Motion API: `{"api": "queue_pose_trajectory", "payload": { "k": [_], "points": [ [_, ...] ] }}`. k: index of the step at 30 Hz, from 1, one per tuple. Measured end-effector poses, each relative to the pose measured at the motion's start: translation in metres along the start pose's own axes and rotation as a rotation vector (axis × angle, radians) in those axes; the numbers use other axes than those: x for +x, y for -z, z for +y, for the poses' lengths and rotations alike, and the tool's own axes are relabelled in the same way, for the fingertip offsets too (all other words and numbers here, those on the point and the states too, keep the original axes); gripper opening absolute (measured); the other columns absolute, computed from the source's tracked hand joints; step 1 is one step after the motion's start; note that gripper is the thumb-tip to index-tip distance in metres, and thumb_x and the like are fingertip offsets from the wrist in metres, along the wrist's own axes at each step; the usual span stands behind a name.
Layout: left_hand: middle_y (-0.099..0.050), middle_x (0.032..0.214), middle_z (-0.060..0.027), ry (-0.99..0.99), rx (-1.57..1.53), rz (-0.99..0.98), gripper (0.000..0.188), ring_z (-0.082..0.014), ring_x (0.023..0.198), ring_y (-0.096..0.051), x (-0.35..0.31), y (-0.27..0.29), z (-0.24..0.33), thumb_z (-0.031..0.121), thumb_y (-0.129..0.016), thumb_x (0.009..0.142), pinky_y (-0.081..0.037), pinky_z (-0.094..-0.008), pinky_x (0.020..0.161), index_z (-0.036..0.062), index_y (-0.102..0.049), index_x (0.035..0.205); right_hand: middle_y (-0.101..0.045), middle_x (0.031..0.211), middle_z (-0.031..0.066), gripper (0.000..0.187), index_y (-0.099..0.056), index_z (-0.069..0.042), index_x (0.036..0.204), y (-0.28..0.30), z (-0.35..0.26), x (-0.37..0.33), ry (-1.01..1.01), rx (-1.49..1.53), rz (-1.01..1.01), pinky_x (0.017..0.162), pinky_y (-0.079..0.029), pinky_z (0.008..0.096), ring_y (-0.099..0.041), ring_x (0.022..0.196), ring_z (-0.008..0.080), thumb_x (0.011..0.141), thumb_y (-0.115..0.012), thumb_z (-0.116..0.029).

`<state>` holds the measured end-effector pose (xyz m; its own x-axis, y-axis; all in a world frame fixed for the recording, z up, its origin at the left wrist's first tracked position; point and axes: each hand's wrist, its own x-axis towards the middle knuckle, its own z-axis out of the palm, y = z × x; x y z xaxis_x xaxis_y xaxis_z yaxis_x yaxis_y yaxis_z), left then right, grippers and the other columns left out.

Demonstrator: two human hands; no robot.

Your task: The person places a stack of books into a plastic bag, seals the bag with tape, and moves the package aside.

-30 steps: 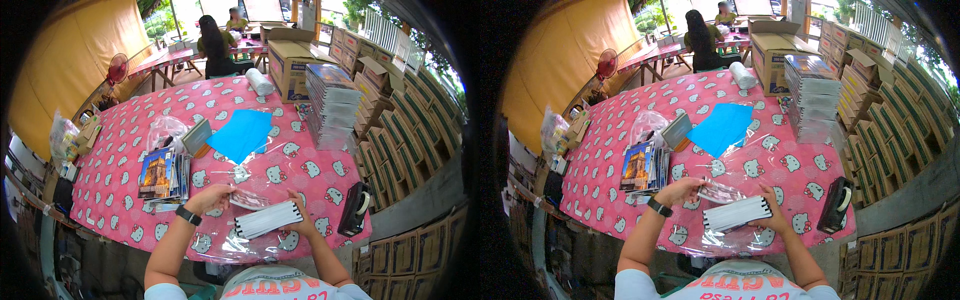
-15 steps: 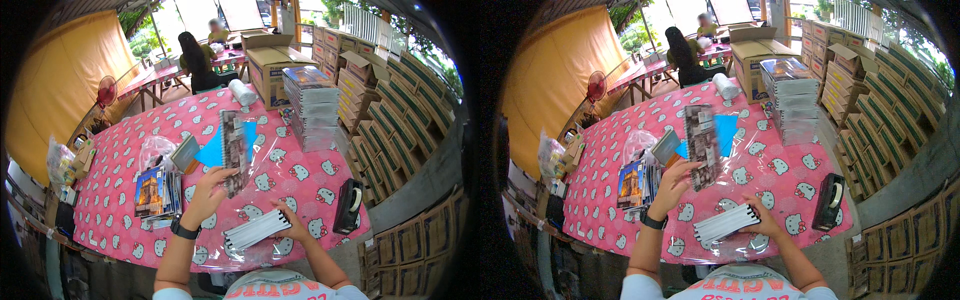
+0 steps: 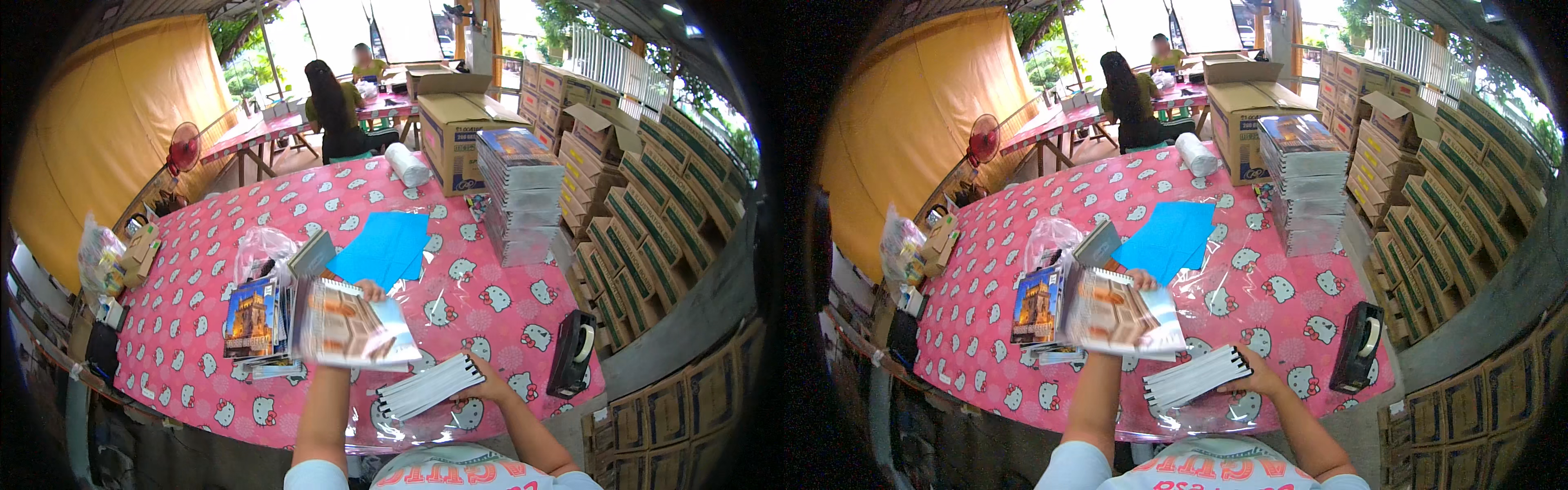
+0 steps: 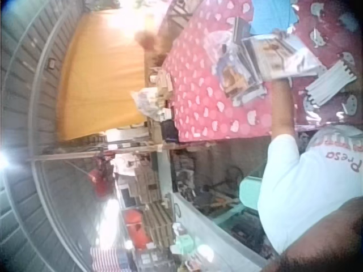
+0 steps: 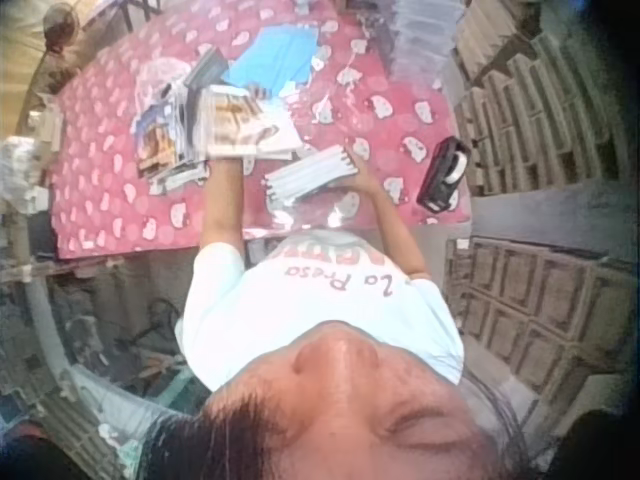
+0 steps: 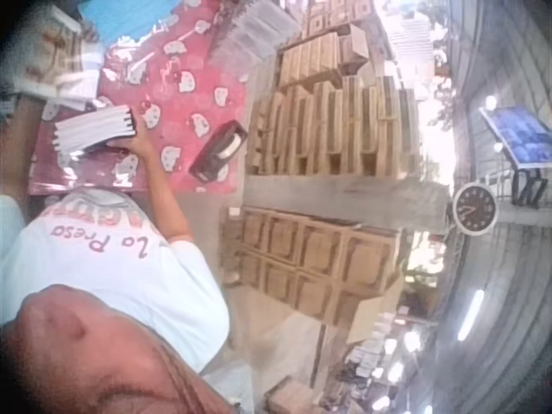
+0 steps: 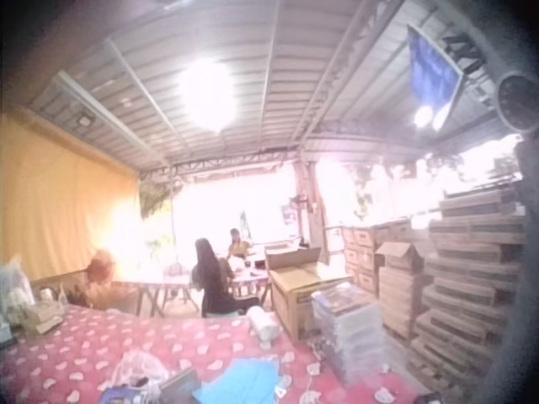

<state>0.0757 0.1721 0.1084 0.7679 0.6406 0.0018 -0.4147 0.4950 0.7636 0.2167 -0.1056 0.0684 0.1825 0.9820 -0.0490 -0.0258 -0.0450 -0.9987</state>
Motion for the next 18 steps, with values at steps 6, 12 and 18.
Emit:
{"api": "queue_pose_trajectory", "payload": {
  "k": [6, 12, 18],
  "points": [
    [-0.055, 0.103, -0.0101, -0.233, 1.013, -0.418, 0.01, -0.0201, 0.088, -0.056, 0.044, -0.009, 0.009, -0.001, -0.059, 0.068, -0.046, -0.034, 0.082, 0.0058, -0.064, 0.073, -0.056, 0.108, 0.003, 0.076, -0.048, -0.008, 0.119, -0.006, -0.001, 0.006, 0.045, 0.133, -0.064, 0.091, -0.04, 0.0303, -0.051, 0.103, 0.0143, 0.051, -0.083, -0.006],
    [-0.055, 0.105, -0.0155, -0.527, 1.072, -0.432, 0.016, -0.0272, 0.102, -0.054, -0.008, -0.086, -0.013, -0.005, -0.057, 0.072, -0.042, -0.0332, 0.09, 0.0083, -0.064, 0.068, -0.047, 0.119, 0.0042, 0.083, -0.043, -0.009, 0.121, 0.004, 0.022, 0.011, 0.229, -0.064, -0.03, 0.097, -0.035, 0.0314, -0.044, 0.113, 0.0162, 0.049, -0.085, -0.009],
    [-0.048, 0.127, -0.0172, 0.347, 0.526, -0.588, 0.04, -0.0304, 0.114, -0.049, -0.039, -0.055, -0.051, -0.003, -0.052, 0.081, -0.04, -0.0356, 0.093, 0.0153, -0.058, 0.117, -0.044, 0.119, 0.005, 0.083, -0.043, -0.01, 0.119, 0.003, 0.03, 0.006, 0.081, 0.005, 0.045, 0.095, -0.036, 0.0313, -0.044, 0.111, 0.017, 0.049, -0.086, -0.01]
  ]
}}
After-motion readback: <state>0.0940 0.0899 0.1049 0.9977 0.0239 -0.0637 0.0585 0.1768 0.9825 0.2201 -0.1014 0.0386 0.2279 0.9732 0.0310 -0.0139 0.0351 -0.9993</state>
